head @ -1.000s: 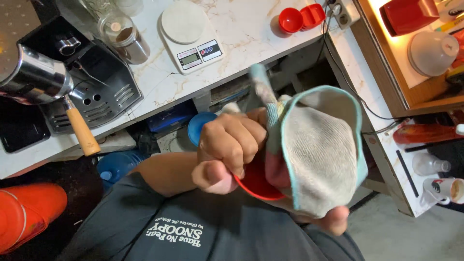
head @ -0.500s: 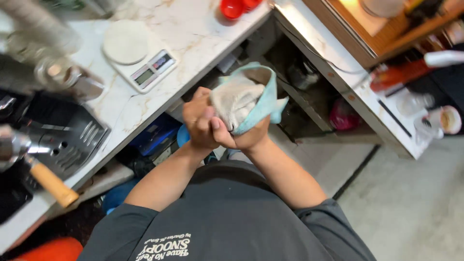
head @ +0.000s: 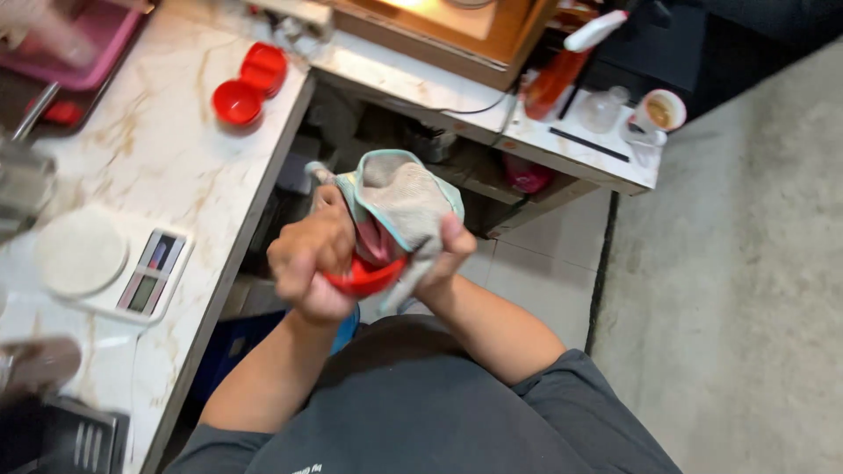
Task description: Cleaning and wiping small red plastic bowls with a cloth at a kitchen counter.
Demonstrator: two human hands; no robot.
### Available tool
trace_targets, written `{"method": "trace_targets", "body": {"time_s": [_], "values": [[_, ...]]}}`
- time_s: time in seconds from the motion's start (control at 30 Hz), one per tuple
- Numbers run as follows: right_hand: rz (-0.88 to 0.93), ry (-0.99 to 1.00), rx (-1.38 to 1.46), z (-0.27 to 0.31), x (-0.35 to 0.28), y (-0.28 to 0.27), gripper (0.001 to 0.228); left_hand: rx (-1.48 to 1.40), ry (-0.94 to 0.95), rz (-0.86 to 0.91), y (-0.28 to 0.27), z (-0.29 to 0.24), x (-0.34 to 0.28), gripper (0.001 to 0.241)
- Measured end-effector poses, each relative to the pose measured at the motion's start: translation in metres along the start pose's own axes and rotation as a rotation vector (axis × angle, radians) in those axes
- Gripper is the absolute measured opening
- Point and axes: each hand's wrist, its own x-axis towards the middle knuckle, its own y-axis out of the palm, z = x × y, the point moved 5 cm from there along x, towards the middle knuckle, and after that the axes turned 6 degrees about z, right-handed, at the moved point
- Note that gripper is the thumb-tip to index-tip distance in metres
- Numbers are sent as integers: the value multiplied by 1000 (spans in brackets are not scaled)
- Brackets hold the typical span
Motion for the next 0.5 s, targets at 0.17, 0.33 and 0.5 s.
{"method": "trace_targets", "body": {"time_s": [0.17, 0.33, 0.5], "values": [[139, -242, -1053, 36, 9, -42, 86, 528, -50, 133, 11, 62, 13, 66], [167, -204, -1187, 80, 10, -10, 88, 389, -53, 205, 45, 87, 43, 66], [105, -148, -314, 130, 43, 28, 103, -501, -191, 240, 92, 102, 77, 68]]}}
